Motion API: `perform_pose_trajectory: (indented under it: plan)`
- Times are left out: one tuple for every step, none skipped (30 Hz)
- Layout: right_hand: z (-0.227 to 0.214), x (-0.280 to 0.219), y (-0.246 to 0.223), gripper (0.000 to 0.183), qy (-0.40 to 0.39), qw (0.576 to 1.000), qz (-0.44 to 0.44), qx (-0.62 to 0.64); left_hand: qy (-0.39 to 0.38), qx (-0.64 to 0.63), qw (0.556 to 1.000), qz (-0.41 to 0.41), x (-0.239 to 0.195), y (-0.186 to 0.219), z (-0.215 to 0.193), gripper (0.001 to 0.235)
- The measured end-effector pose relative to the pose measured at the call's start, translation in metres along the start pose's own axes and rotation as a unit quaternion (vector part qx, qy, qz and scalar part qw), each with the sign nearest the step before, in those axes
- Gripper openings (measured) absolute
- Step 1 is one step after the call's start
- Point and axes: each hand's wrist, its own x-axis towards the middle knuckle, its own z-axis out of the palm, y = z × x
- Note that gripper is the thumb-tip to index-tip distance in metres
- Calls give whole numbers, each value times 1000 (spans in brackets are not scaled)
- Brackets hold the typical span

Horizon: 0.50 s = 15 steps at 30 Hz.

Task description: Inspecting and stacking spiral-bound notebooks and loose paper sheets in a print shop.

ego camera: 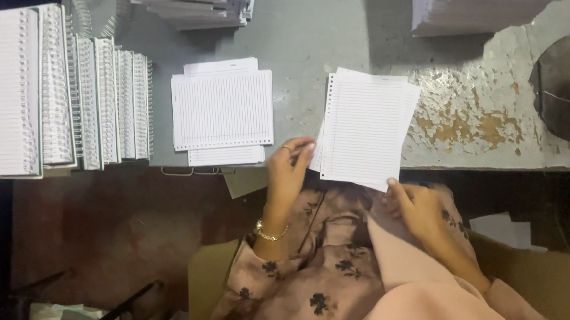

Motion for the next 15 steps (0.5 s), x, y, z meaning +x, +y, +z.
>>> perform_pose_trajectory:
  plan:
    - [-1, 1, -9, 65, -57, 994, 78, 48, 5, 24, 998, -51, -1, 0, -3, 21]
    - [17, 5, 7, 65, -55, 994, 79, 49, 3, 25, 998, -50, -7, 0, -8, 21]
    - [36, 14, 22, 47, -111, 934, 120, 317, -30, 40, 994, -95, -9, 1, -13, 28]
    - [54, 23, 36, 44, -159, 800, 147, 560, -63, 56, 986, -141, -12, 2, -18, 36]
    - [57, 24, 26, 44, -160, 800, 145, 561, -61, 57, 987, -139, -12, -3, -19, 36]
    - [61, 26, 16, 40, -129, 767, 173, 605, -74, 31, 987, -143, -11, -9, -20, 38]
    - [65, 26, 7, 46, -99, 731, 201, 644, -86, 4, 985, -148, -13, -16, -20, 40]
    - [66, 36, 13, 46, -101, 732, 201, 643, -83, 3, 985, -148, -15, -14, -23, 40]
    - [70, 45, 17, 52, -70, 765, 208, 605, -102, -22, 981, -163, -18, -12, -27, 40]
    - [73, 54, 22, 59, -38, 796, 214, 564, -121, -47, 976, -177, -20, -10, -31, 41]
    - [61, 42, 8, 59, -44, 798, 212, 563, -115, -47, 976, -177, -21, -17, -33, 41]
    - [49, 30, -7, 57, -32, 814, 193, 547, -133, -85, 969, -189, -21, -24, -36, 47]
    - [37, 19, -21, 56, -20, 830, 173, 530, -150, -124, 960, -199, -20, -31, -38, 52]
    - [23, 14, -16, 56, -25, 831, 169, 529, -144, -125, 962, -198, -20, -39, -35, 52]
    - [9, 7, -10, 55, -50, 864, 180, 468, -153, -178, 947, -218, -22, -47, -33, 66]
